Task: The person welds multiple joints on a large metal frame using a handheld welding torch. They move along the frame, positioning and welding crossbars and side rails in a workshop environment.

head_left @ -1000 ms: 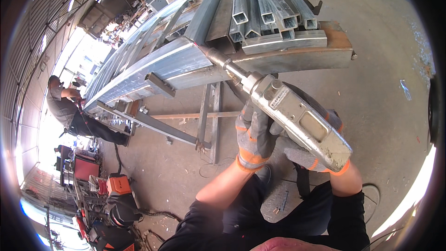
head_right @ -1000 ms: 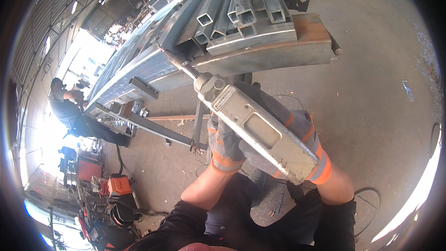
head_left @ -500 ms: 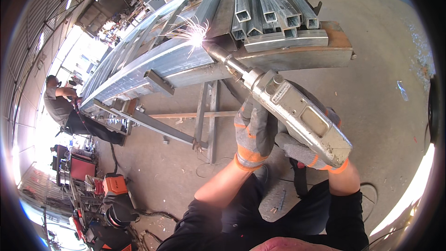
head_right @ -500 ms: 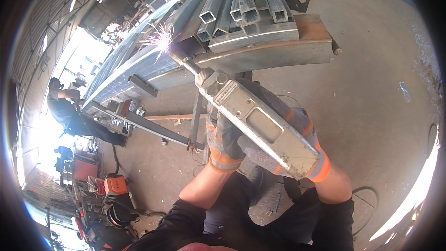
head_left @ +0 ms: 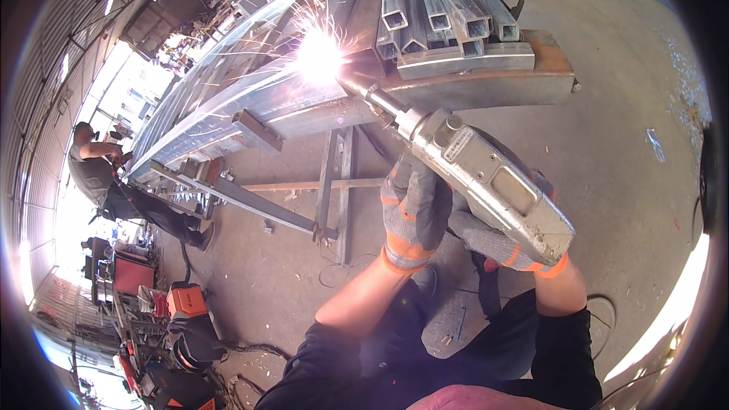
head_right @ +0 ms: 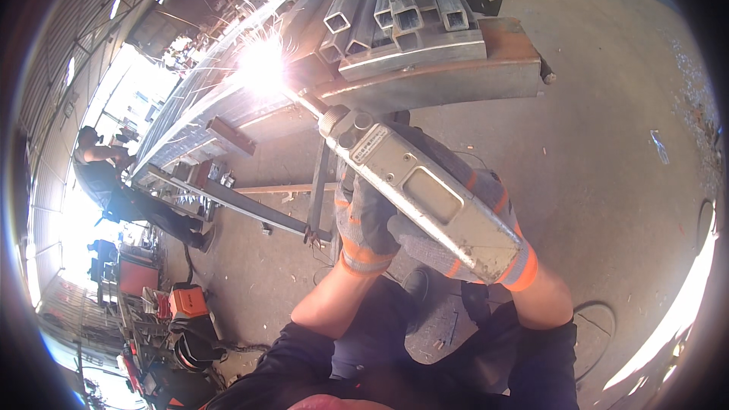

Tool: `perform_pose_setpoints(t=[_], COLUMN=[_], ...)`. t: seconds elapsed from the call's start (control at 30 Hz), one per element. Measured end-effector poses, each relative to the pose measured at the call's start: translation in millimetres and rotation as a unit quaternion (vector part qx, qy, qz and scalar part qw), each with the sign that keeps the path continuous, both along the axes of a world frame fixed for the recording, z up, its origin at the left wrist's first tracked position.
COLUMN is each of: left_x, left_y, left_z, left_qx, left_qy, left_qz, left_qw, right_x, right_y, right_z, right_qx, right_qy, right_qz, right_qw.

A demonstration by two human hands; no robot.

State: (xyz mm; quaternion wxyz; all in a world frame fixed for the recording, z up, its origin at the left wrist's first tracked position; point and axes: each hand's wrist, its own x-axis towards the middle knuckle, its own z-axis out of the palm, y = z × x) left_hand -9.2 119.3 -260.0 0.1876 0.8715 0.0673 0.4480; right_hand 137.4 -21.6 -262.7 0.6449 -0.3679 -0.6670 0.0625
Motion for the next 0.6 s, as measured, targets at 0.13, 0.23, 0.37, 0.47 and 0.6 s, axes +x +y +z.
perform_pose_setpoints(t=[0.13, 0.23, 0.37, 0.47, 0.6], left_x=[0.9, 3.1, 4.0, 2.7, 10.2], left_y=[2.7, 4.4, 6.7, 7.0, 3.4], left_z=[-2.3, -4.9, -6.0, -3.9, -4.9], left_qx=[0.024, 0.019, 0.035, 0.017, 0.044], left_qy=[-0.016, -0.032, -0.048, -0.025, -0.094], left_qz=[-0.011, -0.031, -0.034, -0.04, -0.023], left_qw=[1.0, 0.999, 0.998, 0.999, 0.994], right_x=[0.4, -0.9, -5.9, -5.9, -6.5], right_y=[1.7, 2.0, -1.9, -3.6, -5.0], right_z=[-10.3, -22.6, -39.8, -46.8, -42.9], right_qx=[0.008, 0.009, -0.016, -0.032, -0.034], right_qy=[-0.009, 0.06, 0.152, 0.211, 0.197], right_qz=[-0.001, 0.054, 0.133, 0.199, 0.171], right_qw=[1.0, 0.997, 0.979, 0.956, 0.965])
